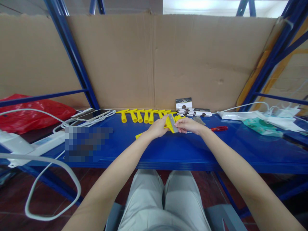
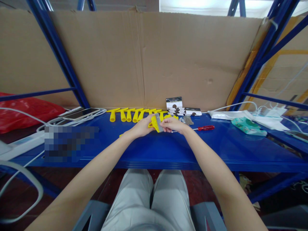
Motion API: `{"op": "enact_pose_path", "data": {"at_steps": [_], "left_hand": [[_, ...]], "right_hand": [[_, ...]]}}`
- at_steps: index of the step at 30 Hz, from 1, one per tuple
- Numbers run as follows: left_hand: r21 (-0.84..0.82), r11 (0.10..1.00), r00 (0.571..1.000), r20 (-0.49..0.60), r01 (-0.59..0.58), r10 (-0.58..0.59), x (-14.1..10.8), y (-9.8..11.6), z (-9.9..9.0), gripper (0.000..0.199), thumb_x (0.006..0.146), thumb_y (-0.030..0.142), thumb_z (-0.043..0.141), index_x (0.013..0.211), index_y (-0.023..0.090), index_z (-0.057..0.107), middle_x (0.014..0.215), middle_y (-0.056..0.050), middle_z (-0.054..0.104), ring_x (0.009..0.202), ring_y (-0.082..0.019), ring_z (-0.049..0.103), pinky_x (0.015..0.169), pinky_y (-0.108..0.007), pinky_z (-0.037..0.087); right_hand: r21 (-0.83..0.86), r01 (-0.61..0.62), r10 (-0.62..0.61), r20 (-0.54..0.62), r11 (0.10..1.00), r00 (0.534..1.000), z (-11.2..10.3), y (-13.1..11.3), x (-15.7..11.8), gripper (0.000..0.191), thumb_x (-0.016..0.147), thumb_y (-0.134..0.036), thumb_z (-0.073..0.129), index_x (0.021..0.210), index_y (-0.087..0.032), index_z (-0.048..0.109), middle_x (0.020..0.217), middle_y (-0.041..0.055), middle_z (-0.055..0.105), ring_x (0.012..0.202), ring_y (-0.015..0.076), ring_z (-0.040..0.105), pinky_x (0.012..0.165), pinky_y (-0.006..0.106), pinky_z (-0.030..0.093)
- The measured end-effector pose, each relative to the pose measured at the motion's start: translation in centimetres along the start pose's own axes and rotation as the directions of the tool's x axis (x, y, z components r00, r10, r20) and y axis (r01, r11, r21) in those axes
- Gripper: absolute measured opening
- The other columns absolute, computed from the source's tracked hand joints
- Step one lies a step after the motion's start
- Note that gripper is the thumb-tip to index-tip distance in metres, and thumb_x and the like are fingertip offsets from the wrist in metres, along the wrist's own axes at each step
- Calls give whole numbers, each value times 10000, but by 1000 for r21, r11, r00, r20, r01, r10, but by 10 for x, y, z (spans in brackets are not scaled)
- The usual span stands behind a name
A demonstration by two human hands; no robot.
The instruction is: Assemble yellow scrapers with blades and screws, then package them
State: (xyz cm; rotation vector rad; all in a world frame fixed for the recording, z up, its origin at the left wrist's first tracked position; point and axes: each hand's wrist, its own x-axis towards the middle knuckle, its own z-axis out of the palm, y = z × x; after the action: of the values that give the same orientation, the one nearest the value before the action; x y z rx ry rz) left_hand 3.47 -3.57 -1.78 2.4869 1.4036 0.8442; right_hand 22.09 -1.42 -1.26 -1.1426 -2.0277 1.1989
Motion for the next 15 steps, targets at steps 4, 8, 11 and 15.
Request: {"op": "enact_pose_path", "data": {"at_steps": [4,8,11,15], "left_hand": [[40,999,1000,11,0,0,0,0,1,668,741,107,601,1364,180,371,1387,-106,475,1259,-234,463,1055,-366,351],[59,998,1000,10,-30,29,1,-3,2,650,747,97,596,1357,176,390,1377,-106,488,1257,-226,465,1057,-364,350],[57,997,999,-5,-47,47,2,-5,3,652,747,91,597,1360,170,390,1386,-115,475,1262,-226,457,1050,-363,360],[75,994,997,-15,-81,82,2,-8,3,636,750,91,599,1348,189,407,1369,-103,496,1250,-225,468,1034,-383,377]], "right_hand": [[-14,2,-2,6,1000,1000,-1,0,0,212,748,-311,611,611,-160,551,497,-26,562,406,51,417,430,197,296],[-2,20,-20,-7,1000,1000,-1,1,1,163,720,-288,626,635,-162,566,488,-42,541,411,50,414,422,196,282],[8,28,-27,-37,1000,999,-1,0,0,144,704,-279,639,653,-164,569,486,-48,533,424,52,419,431,196,290],[-10,26,-27,-92,1000,995,0,-2,0,148,682,-274,664,663,-164,566,468,-56,516,423,54,412,437,199,295]]}}
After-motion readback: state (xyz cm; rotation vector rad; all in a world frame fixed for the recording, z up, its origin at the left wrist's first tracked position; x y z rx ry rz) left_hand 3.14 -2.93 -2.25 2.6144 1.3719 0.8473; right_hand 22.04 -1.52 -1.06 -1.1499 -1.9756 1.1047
